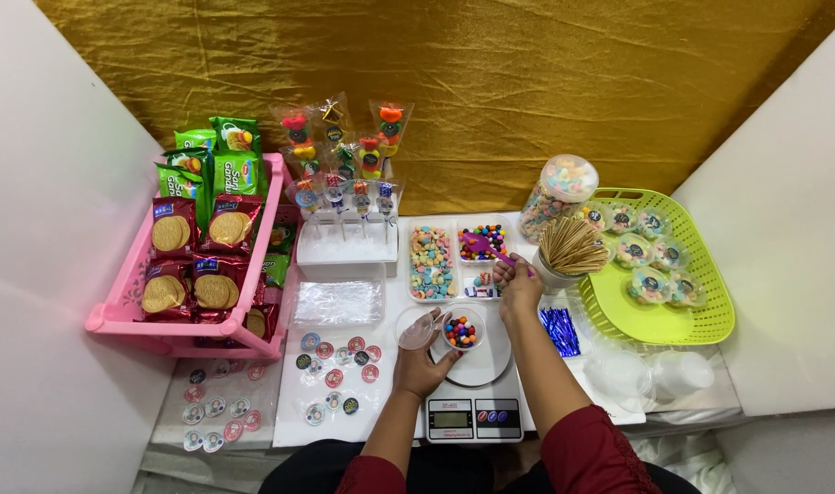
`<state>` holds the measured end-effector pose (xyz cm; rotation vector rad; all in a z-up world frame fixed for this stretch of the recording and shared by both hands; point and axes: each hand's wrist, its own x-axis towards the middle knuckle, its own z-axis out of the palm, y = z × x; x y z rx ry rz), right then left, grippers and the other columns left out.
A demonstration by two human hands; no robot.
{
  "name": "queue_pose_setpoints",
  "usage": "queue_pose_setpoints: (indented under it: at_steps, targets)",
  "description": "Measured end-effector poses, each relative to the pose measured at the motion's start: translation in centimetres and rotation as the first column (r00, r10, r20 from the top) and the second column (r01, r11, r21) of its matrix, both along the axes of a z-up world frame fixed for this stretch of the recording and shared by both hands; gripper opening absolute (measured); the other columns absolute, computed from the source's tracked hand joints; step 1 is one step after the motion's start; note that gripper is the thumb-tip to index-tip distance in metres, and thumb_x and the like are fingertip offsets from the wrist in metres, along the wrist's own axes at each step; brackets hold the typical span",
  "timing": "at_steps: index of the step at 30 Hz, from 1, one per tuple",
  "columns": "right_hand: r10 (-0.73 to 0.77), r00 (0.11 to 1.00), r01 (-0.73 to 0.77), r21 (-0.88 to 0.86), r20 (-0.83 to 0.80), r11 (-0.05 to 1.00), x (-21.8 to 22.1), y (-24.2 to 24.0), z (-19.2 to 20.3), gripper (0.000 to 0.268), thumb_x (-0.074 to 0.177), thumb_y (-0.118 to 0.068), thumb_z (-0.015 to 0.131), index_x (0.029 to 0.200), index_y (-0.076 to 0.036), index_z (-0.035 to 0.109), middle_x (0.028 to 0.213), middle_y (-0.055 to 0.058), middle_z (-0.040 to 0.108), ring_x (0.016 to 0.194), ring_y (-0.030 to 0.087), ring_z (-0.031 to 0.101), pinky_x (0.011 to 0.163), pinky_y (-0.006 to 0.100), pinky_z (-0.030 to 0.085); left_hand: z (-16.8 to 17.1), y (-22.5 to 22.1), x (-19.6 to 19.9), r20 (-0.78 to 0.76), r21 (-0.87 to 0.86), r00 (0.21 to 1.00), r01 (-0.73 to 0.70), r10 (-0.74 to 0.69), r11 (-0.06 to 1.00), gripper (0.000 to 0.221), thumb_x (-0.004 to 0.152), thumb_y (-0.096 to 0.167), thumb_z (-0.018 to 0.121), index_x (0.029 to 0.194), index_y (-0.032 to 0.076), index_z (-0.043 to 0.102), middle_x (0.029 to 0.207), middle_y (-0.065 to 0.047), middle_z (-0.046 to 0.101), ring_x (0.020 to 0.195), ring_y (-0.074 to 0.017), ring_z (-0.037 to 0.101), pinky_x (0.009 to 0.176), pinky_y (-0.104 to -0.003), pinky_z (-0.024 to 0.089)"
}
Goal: Weighing small colorful candies using a digital scale and a spoon in a small-scale packaging setup.
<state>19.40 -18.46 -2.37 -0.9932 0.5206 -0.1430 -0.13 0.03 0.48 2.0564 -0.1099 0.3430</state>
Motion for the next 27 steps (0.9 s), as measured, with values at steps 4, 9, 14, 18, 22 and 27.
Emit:
queue_pose_setpoints:
  at_steps: [4,9,14,18,22,27]
  targets:
    - [0.008,1.0,-0.008,0.01,0.004,1.0,-1.1,-0.2,0.9,0.024,0.108,-0.02,0.043,0.117,-0.008,0.062,0.074,0.013,0.072,0.058,0.015,0.072,0.054,0.026,0.064,-0.1,-0.1,0.1,0.008,0.015,1.0,-0.012,0.012,1.0,0.069,0.077,0.041,0.082,0.142,0.029,0.062,0.142,-0.008,0.06,0.132,-0.0329,0.055,0.118,-0.047,0.037]
    - [0.069,0.996,-0.067,-0.035,0.059,0.997,-5.3,-0.5,4.5,0.024,0.108,-0.021,0.044,0.117,-0.007,0.062,0.081,0.011,0.074,0.065,0.014,0.073,0.059,0.022,0.063,-0.4,-0.1,0.1,0.01,0.002,1.0,-0.004,0.004,1.0,0.069,0.077,0.041,0.082,0.142,0.029,0.062,0.142,-0.008,0.06,0.132,-0.0337,0.055,0.118,-0.047,0.037]
    - [0.103,0.989,-0.099,-0.046,0.102,0.994,-10.1,-1.7,5.8,0.025,0.109,-0.024,0.046,0.118,-0.008,0.064,0.084,0.014,0.073,0.069,0.016,0.073,0.06,0.023,0.063,-1.0,-0.1,0.3,0.01,-0.002,1.0,-0.007,0.007,1.0,0.07,0.076,0.042,0.083,0.142,0.03,0.062,0.142,-0.007,0.06,0.132,-0.033,0.056,0.118,-0.047,0.037]
    - [0.137,0.979,-0.125,-0.085,0.152,0.988,-14.2,-2.7,7.1,0.027,0.109,-0.026,0.049,0.121,-0.006,0.062,0.087,0.018,0.072,0.071,0.02,0.072,0.062,0.025,0.062,-1.1,-0.1,0.3,0.029,-0.011,1.0,-0.011,0.011,1.0,0.071,0.075,0.041,0.084,0.141,0.03,0.062,0.142,-0.007,0.06,0.131,-0.0336,0.056,0.118,-0.048,0.038]
    - [0.14,0.974,-0.114,-0.15,0.18,0.982,-18.1,-3.0,8.8,0.026,0.109,-0.023,0.048,0.119,-0.004,0.063,0.085,0.017,0.072,0.07,0.019,0.071,0.06,0.023,0.06,-2.4,0.0,0.5,0.007,0.003,1.0,-0.012,0.012,1.0,0.069,0.076,0.043,0.083,0.14,0.03,0.063,0.142,-0.006,0.06,0.131,-0.0324,0.057,0.118,-0.047,0.038]
    - [0.152,0.957,-0.055,-0.36,0.246,0.932,-21.5,-2.7,10.3,0.027,0.11,-0.02,0.048,0.117,0.0,0.065,0.084,0.019,0.072,0.07,0.02,0.07,0.062,0.025,0.058,-2.2,0.1,0.6,0.002,0.006,1.0,-0.001,0.001,1.0,0.07,0.077,0.042,0.082,0.143,0.03,0.061,0.145,-0.007,0.058,0.132,-0.0341,0.055,0.118,-0.048,0.038]
